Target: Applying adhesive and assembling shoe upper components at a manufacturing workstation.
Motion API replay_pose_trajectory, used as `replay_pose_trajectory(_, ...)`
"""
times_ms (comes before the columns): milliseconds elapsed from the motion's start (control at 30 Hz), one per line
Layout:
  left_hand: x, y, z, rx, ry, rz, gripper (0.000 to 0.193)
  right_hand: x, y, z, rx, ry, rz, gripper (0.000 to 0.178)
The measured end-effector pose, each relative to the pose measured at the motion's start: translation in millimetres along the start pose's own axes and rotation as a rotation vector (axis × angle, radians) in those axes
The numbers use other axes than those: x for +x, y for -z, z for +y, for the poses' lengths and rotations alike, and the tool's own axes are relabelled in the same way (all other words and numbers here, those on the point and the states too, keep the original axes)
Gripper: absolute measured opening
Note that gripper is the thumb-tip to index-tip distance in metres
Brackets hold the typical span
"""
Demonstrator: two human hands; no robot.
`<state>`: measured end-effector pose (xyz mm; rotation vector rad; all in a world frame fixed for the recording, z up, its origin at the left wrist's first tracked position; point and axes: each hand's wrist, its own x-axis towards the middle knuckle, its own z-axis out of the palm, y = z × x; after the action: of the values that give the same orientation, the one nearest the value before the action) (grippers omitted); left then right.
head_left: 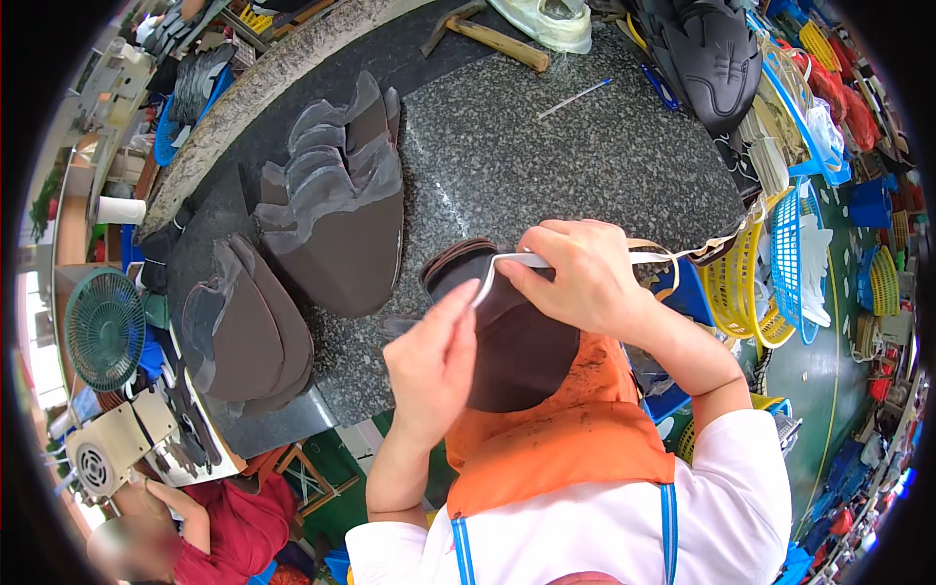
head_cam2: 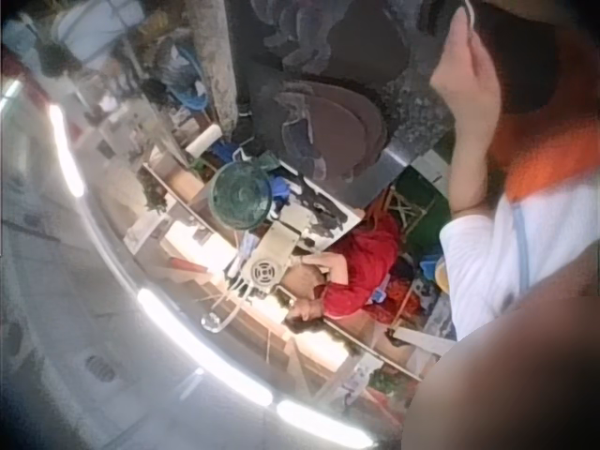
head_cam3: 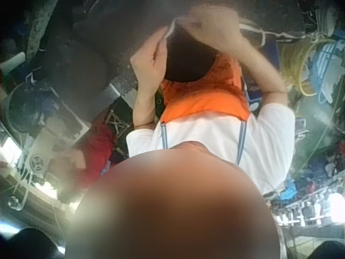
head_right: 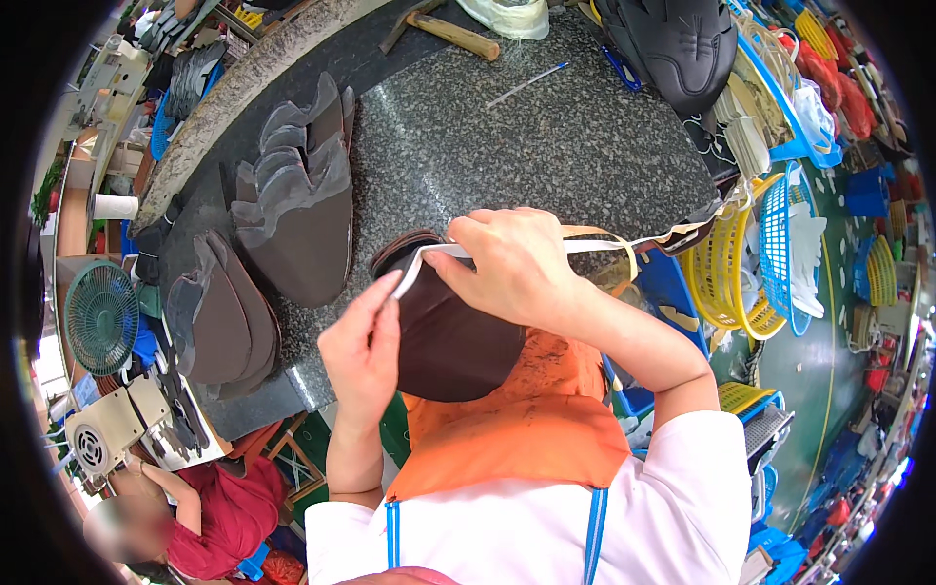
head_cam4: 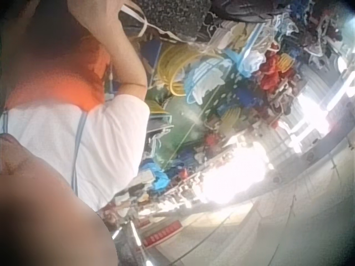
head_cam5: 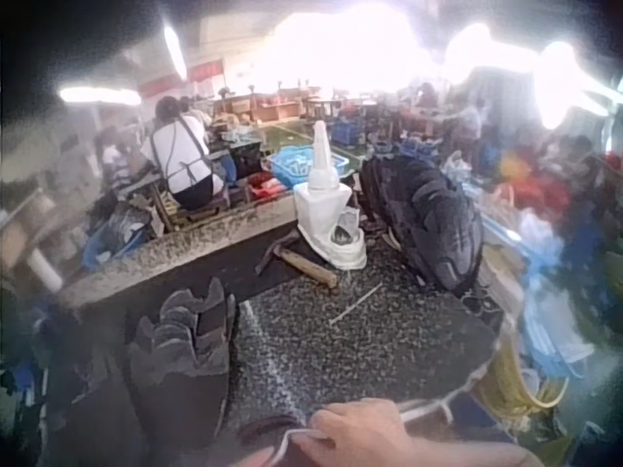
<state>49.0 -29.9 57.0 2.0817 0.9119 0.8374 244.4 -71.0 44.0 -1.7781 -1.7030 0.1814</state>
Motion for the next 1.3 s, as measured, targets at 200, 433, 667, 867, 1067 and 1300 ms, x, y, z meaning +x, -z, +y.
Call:
replay_pose_trajectory(200,-6.2,1.6,-1.5,0.194,-0.456,0.025,0.029,19.6,43.4,5.5,0.504,-0.247,-0.217,0.017)
replay_pose_trajectory(433,-14.1,-27.6,-39.3,0.474,-0.601,0.31,0.03,50.1,5.8,13.0,0.563,-0.122,-0.819,0.02)
replay_pose_trajectory(667,-9.4,-30.7,-29.9,0.657,-0.472,-0.076,0.031,32.4,-28.7,10.2,0.222,0.156,-0.293,0.019)
replay_pose_trajectory(867,-19.3,-32.2,-42.3,0.519,-0.342,-0.194,0.026,-8.5,-21.7,-4.1,0.185,0.473,-0.192,0.02)
replay_pose_trajectory(1067,-29.3,-37.6,-47.4,0.22,-0.259,0.231,0.052,-5.8,-23.0,-5.8,0.031,0.503,-0.268,0.027)
replay_pose_trajectory(1300,-7.6,7.7,-26.9,0.377,0.045,-0.207,0.06,-8.7,-12.5,1.8,0.173,0.355,-0.365,0.022)
